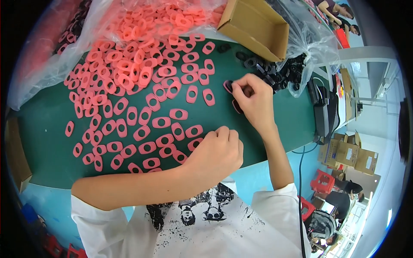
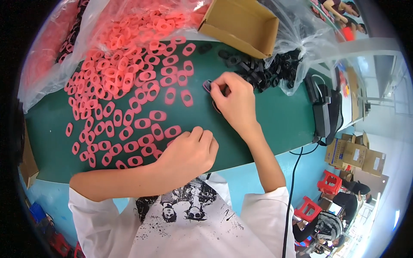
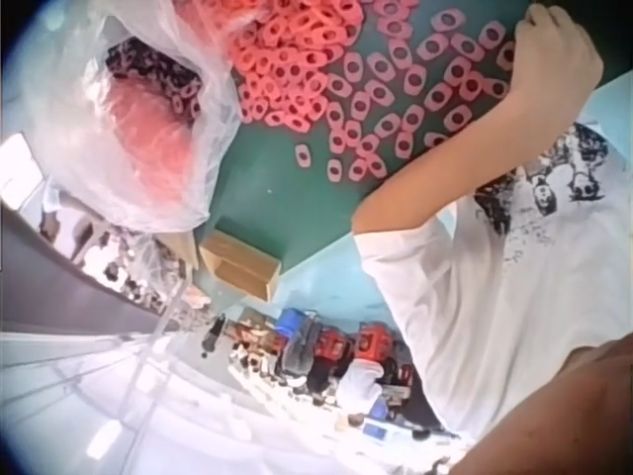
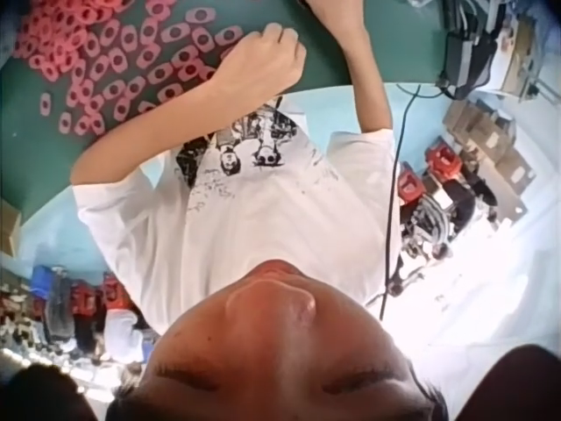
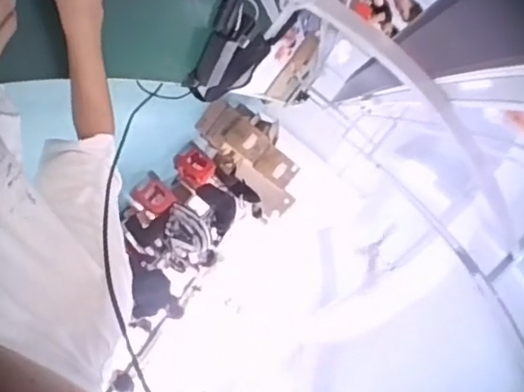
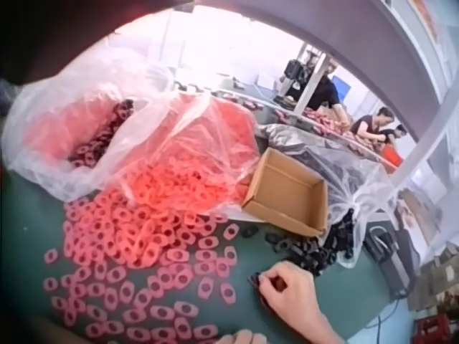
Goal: The person assembles pink plastic rings onto black plastic bases by hand, fitting the rings onto the bases on a production line.
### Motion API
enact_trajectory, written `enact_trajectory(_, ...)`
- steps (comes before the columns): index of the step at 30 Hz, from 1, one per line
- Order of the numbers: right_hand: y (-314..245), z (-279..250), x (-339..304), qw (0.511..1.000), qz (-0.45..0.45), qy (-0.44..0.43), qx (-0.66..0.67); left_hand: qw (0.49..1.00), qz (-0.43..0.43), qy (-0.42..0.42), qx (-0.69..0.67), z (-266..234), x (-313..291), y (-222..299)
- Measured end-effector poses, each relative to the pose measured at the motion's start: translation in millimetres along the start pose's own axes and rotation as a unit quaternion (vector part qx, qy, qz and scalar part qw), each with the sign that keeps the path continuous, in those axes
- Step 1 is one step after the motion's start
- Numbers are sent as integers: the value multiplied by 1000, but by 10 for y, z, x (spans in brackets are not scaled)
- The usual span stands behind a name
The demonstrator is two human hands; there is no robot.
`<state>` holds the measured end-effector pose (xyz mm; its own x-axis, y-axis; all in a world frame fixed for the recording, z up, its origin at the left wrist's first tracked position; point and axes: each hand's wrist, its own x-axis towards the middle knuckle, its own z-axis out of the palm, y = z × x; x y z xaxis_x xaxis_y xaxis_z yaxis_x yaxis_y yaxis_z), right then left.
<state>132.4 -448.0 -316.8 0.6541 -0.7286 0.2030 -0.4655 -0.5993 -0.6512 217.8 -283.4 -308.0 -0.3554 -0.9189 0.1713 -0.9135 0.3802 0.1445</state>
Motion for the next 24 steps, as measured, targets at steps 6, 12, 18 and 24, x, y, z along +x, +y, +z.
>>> enact_trajectory(6, 20, 41, 15, 999, -28, 18, -12, 998, 7, 57, 1, 38, 16, -3)
enact_trajectory(12, 30, 74, -59, 998, -41, 48, -27, 999, 27, 32, 8, 75, 50, -13)
enact_trajectory(18, 71, -188, -41, 995, 12, 74, 66, 999, 21, 37, -7, 75, 13, -95)
enact_trajectory(24, 460, -452, -337, 968, -60, 154, -187, 992, 18, 119, 26, 151, 112, -168)
